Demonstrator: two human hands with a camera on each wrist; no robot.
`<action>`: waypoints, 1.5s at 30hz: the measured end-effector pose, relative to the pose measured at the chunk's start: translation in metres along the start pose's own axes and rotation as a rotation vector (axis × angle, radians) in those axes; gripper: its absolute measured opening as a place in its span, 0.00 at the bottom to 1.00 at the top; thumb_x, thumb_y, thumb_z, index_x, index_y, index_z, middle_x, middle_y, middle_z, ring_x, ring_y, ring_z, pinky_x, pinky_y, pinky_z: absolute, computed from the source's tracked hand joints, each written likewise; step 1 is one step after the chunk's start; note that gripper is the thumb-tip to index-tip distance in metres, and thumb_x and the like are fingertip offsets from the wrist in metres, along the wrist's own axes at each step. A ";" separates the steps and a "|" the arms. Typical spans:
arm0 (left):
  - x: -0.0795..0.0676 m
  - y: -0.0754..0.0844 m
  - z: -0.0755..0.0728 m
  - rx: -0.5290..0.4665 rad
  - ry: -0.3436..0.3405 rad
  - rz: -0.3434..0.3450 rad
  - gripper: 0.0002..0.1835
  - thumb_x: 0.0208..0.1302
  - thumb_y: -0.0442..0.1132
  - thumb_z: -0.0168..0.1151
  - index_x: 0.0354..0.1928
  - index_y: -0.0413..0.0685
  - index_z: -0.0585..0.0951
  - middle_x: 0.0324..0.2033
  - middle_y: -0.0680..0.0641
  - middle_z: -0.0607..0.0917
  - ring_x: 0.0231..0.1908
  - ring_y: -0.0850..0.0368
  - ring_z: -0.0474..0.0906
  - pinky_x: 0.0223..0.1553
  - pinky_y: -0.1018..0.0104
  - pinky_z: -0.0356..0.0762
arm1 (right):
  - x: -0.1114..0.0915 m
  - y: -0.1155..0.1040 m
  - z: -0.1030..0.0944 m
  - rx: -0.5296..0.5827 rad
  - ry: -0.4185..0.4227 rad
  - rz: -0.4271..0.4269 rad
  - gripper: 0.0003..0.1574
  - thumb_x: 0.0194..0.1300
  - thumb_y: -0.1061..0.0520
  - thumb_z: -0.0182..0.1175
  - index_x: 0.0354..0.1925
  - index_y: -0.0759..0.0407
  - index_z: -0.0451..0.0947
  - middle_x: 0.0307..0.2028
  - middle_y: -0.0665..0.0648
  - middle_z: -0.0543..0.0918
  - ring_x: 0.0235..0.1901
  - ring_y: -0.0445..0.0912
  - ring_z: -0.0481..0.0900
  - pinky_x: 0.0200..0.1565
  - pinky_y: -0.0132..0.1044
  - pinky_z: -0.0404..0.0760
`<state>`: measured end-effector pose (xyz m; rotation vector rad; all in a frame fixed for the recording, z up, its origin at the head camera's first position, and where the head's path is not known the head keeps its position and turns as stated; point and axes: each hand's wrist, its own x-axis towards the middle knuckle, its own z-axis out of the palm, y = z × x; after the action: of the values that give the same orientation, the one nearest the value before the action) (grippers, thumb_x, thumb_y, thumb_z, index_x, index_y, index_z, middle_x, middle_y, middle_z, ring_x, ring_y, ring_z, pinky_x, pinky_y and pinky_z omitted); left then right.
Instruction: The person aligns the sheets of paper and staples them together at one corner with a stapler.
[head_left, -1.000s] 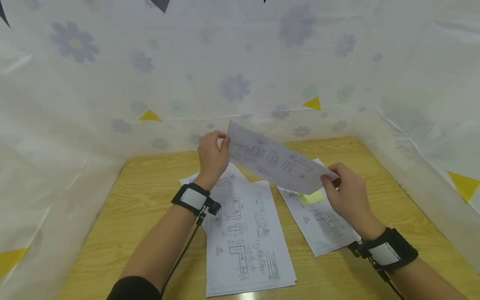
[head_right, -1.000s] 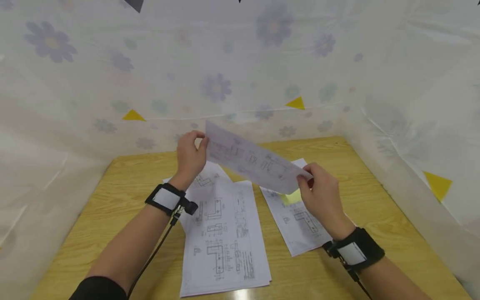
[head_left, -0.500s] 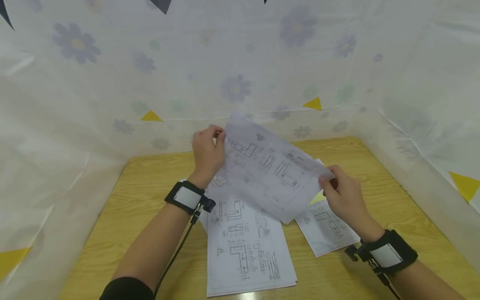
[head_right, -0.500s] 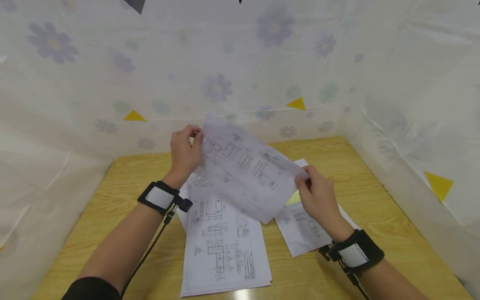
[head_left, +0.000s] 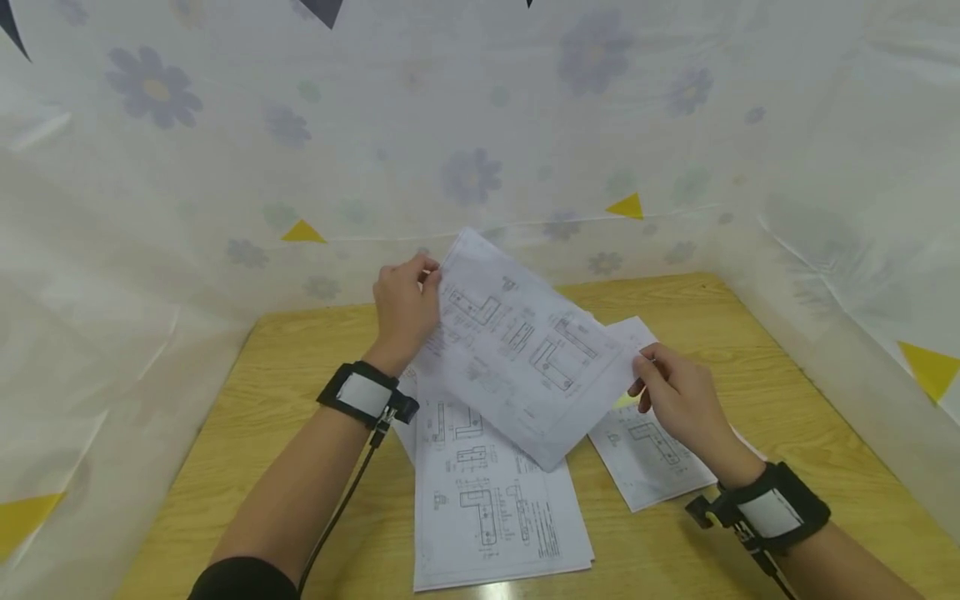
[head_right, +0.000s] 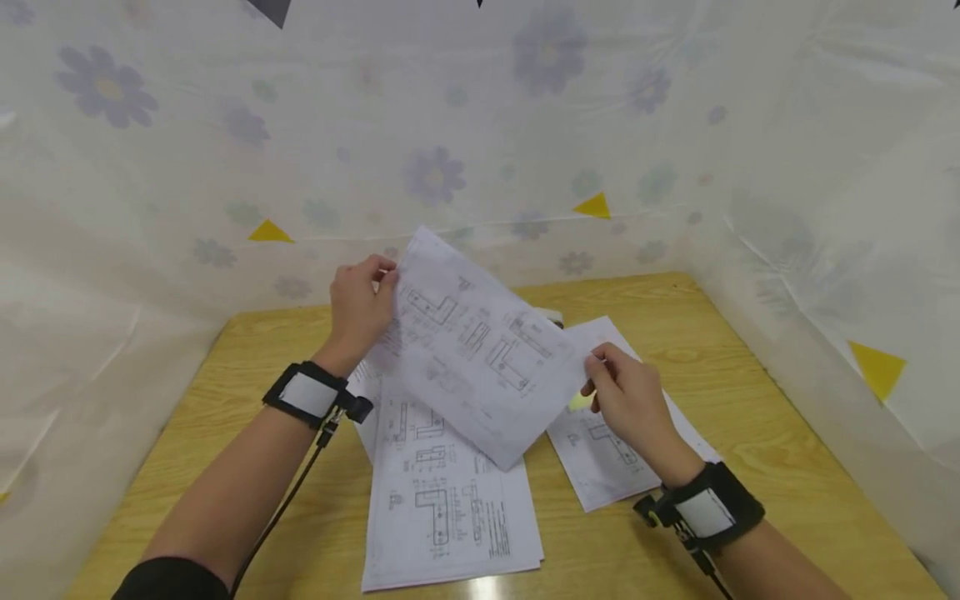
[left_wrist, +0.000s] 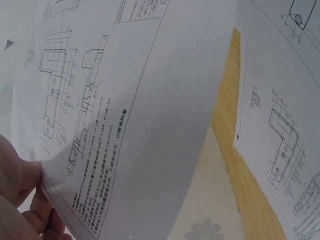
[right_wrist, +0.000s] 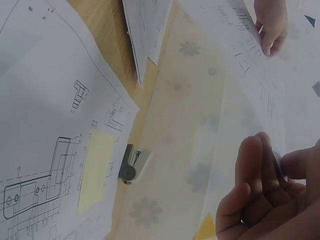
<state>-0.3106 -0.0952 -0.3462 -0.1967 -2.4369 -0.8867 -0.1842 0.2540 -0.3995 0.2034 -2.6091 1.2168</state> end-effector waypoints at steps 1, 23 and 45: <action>0.000 -0.001 -0.001 0.007 -0.010 -0.012 0.10 0.78 0.42 0.58 0.49 0.47 0.87 0.39 0.43 0.89 0.46 0.45 0.74 0.52 0.51 0.67 | -0.001 0.000 0.000 -0.001 -0.011 0.001 0.16 0.82 0.52 0.50 0.41 0.60 0.79 0.26 0.57 0.85 0.19 0.44 0.80 0.21 0.35 0.74; 0.002 -0.006 -0.006 0.160 -0.272 -0.036 0.11 0.77 0.43 0.60 0.51 0.51 0.88 0.40 0.44 0.89 0.45 0.46 0.76 0.54 0.51 0.69 | -0.021 0.013 0.030 0.150 -0.765 -0.260 0.23 0.75 0.53 0.62 0.21 0.51 0.72 0.17 0.36 0.64 0.17 0.28 0.60 0.21 0.24 0.59; -0.006 -0.004 0.008 0.243 -0.516 0.002 0.09 0.76 0.43 0.61 0.46 0.52 0.88 0.39 0.46 0.89 0.41 0.47 0.80 0.51 0.52 0.73 | -0.046 -0.001 0.046 0.068 -0.954 -0.240 0.17 0.70 0.47 0.67 0.23 0.48 0.83 0.18 0.35 0.69 0.19 0.27 0.65 0.25 0.23 0.63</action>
<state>-0.3103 -0.0931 -0.3571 -0.3766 -2.9919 -0.5775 -0.1477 0.2185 -0.4403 1.3614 -3.1190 1.3248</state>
